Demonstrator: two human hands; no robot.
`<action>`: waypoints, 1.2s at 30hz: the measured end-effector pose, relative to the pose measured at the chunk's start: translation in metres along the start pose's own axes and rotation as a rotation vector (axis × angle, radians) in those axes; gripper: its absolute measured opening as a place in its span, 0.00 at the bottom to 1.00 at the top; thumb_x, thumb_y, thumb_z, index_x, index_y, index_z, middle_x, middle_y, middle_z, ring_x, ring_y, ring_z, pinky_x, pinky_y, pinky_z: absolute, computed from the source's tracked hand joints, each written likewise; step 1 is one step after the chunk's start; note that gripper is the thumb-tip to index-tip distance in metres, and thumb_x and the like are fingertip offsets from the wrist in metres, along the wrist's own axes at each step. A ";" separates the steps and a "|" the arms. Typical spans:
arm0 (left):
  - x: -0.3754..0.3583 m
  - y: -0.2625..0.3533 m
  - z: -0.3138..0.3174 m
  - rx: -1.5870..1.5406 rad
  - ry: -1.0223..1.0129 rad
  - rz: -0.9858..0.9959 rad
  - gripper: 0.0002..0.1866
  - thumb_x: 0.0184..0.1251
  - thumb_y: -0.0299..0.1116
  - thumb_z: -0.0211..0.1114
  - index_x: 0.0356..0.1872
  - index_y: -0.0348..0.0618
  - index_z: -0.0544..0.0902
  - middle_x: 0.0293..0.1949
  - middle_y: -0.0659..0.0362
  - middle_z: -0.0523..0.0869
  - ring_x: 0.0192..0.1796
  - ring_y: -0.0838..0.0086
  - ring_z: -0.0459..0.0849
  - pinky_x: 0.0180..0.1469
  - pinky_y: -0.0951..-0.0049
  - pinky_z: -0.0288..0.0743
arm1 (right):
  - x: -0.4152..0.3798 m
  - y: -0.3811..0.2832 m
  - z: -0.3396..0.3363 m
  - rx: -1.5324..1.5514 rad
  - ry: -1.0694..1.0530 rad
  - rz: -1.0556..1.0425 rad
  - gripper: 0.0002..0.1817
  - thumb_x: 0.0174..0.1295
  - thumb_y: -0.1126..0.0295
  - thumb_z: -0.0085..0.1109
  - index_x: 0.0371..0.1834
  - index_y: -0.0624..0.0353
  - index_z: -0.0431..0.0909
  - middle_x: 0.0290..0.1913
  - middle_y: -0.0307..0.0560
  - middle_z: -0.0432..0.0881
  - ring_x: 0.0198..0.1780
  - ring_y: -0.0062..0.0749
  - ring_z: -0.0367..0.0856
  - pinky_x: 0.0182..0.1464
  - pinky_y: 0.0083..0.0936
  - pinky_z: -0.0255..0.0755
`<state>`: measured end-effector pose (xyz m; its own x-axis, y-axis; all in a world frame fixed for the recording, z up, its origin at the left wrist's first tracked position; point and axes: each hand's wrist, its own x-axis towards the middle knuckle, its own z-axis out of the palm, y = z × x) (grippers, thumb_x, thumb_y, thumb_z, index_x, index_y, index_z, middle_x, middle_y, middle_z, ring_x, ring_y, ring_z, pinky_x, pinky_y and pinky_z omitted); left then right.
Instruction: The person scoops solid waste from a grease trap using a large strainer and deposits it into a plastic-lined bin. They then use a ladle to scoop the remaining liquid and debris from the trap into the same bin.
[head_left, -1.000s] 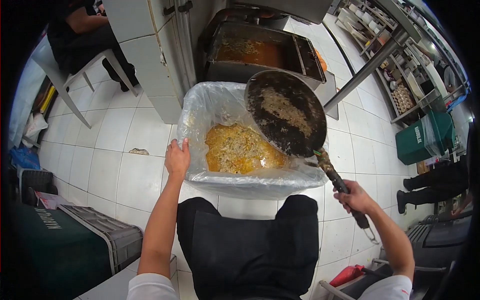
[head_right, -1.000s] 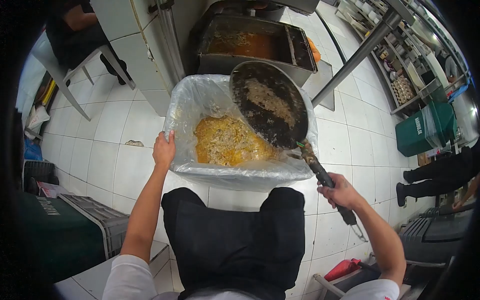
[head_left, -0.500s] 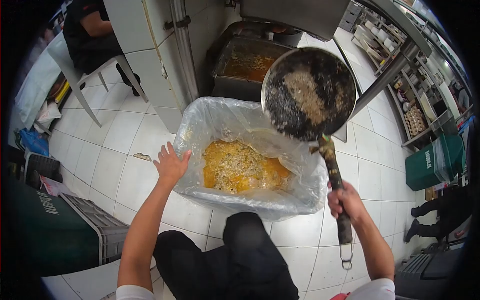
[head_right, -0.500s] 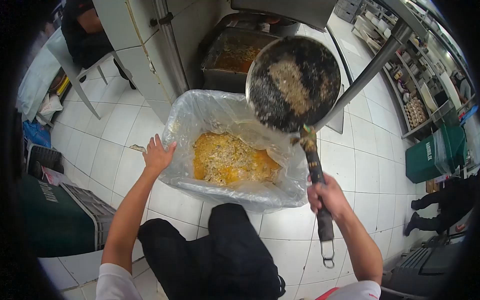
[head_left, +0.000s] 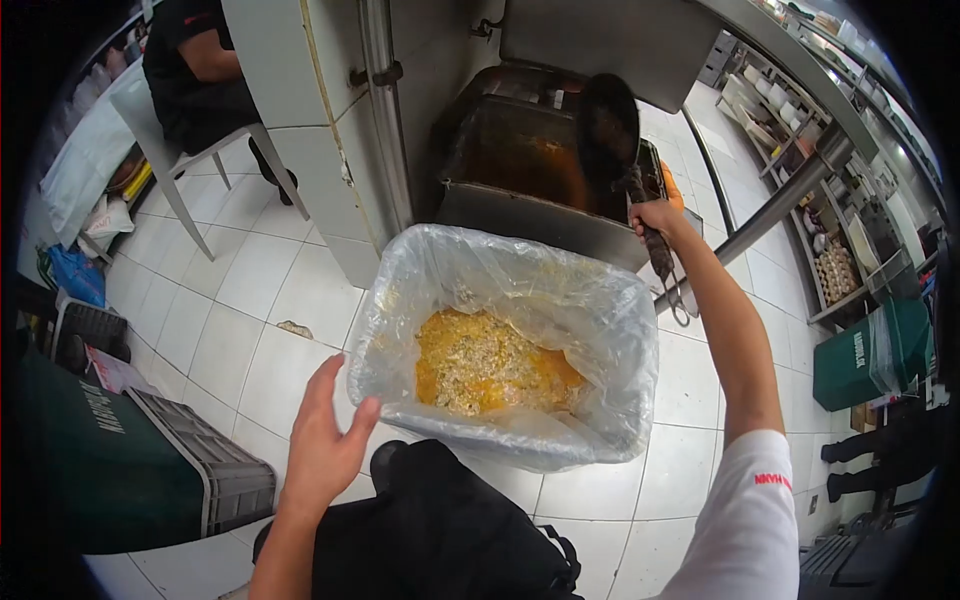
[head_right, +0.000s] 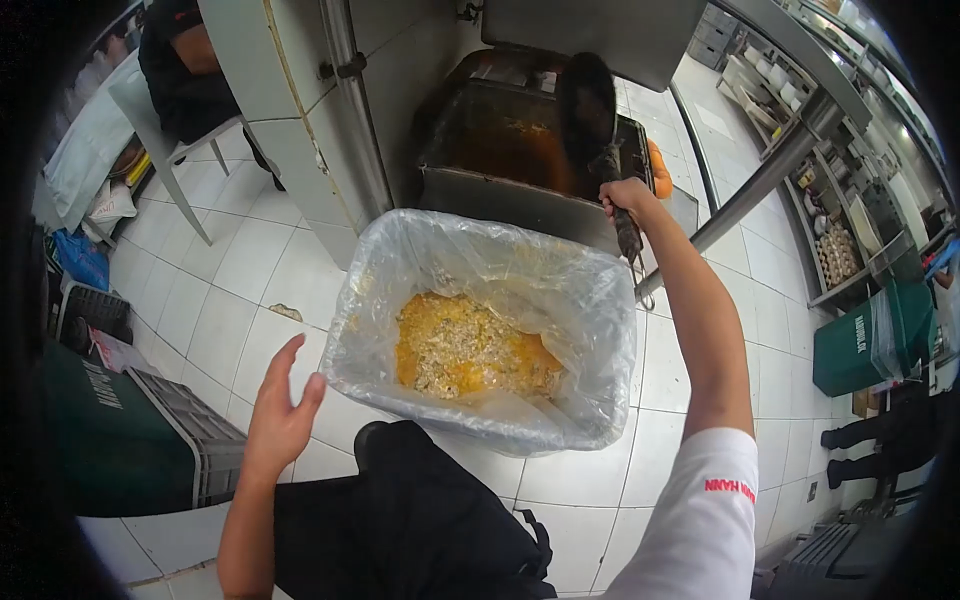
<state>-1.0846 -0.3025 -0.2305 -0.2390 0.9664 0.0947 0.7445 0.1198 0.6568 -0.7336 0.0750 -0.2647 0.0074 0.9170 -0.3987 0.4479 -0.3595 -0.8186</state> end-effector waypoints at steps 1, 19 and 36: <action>-0.002 -0.005 -0.004 -0.020 0.022 -0.037 0.28 0.62 0.42 0.55 0.57 0.33 0.64 0.57 0.43 0.68 0.60 0.54 0.67 0.60 0.65 0.60 | 0.033 0.010 -0.002 -0.055 -0.020 -0.007 0.07 0.50 0.72 0.54 0.18 0.63 0.72 0.16 0.45 0.73 0.15 0.28 0.72 0.16 0.26 0.69; 0.117 -0.165 0.129 0.262 0.028 -0.084 0.37 0.58 0.53 0.56 0.59 0.33 0.59 0.47 0.38 0.73 0.49 0.48 0.73 0.50 0.57 0.68 | 0.045 0.015 0.015 -1.645 0.419 -0.311 0.14 0.45 0.67 0.58 0.37 0.56 0.81 0.41 0.50 0.81 0.44 0.40 0.80 0.43 0.31 0.75; 0.116 -0.164 0.134 0.204 0.032 -0.148 0.37 0.54 0.45 0.63 0.59 0.35 0.57 0.47 0.38 0.73 0.48 0.47 0.74 0.49 0.57 0.69 | 0.020 -0.011 -0.014 -1.012 -0.213 0.262 0.11 0.53 0.65 0.55 0.23 0.63 0.72 0.19 0.45 0.74 0.18 0.30 0.72 0.19 0.26 0.67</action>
<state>-1.1506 -0.1800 -0.4271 -0.3717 0.9277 0.0344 0.8096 0.3058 0.5011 -0.7265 0.1002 -0.2579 0.0985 0.7477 -0.6567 0.9900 -0.1404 -0.0113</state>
